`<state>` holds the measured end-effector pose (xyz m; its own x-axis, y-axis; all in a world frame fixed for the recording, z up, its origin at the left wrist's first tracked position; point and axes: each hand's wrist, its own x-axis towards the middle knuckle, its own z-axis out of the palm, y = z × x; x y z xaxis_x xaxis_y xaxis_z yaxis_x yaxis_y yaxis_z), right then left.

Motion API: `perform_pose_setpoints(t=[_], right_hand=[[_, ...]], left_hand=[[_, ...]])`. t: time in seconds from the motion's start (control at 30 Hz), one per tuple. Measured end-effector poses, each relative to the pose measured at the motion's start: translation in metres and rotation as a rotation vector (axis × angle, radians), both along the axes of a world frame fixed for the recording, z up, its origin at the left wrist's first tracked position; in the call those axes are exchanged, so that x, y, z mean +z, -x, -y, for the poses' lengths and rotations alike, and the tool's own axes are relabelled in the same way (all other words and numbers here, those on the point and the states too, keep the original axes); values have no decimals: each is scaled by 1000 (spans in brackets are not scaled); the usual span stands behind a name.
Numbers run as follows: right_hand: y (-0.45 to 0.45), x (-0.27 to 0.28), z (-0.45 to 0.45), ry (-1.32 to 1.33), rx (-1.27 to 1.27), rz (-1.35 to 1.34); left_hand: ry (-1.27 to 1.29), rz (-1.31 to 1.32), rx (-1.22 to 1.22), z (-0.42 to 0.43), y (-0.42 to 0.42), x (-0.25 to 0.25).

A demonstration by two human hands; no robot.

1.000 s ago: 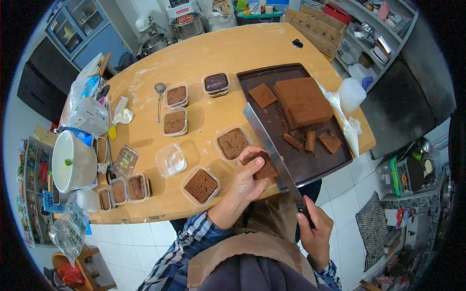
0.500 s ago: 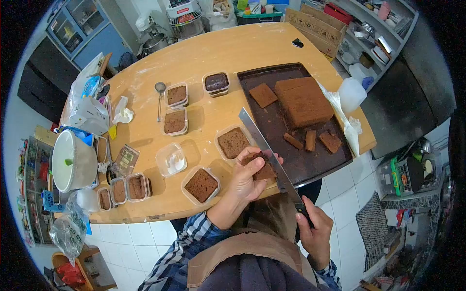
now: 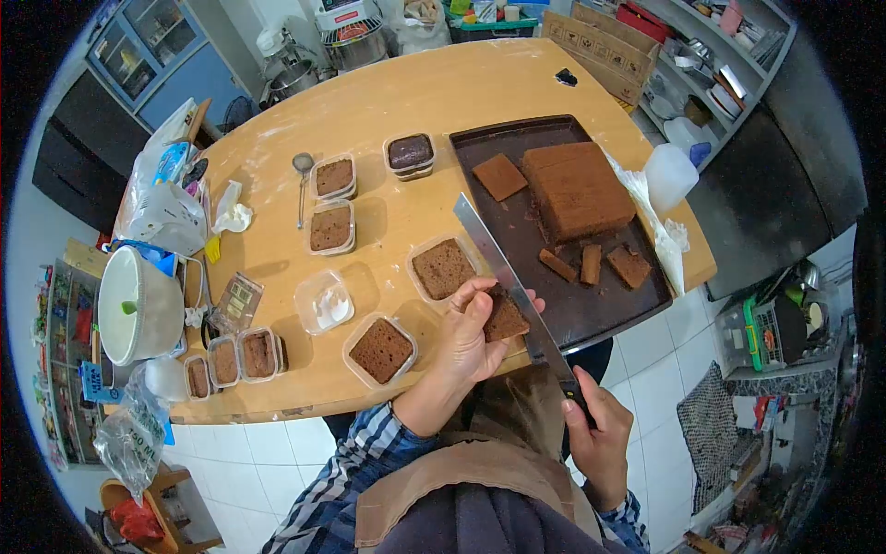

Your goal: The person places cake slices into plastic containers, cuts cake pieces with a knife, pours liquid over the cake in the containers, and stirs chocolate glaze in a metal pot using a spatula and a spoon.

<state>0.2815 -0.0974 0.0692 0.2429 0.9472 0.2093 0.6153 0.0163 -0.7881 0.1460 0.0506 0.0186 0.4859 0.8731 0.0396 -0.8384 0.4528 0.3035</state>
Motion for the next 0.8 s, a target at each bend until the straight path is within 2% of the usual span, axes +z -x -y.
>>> perform_pose_setpoints(t=[0.1,0.33,0.43,0.6,0.7,0.8], right_hand=[[0,0,1,27,5,-21],[-1,2,0,19,-5,-8],[0,-5,-4,-77,17,21],[-1,-3,-2,-7,-12,-6],[-7,-7,-4,-6,-50,-21],[-14,-8,-5,44,-126,-118]], left_hand=[[-1,-252,119,1,-1,-4],[-42,-250,94,6,-5,4],[-39,-254,85,6,-4,3],[-141,-252,38,4,-2,-1],[-45,-114,-115,2,-1,13],[106,-98,-225,0,5,13]])
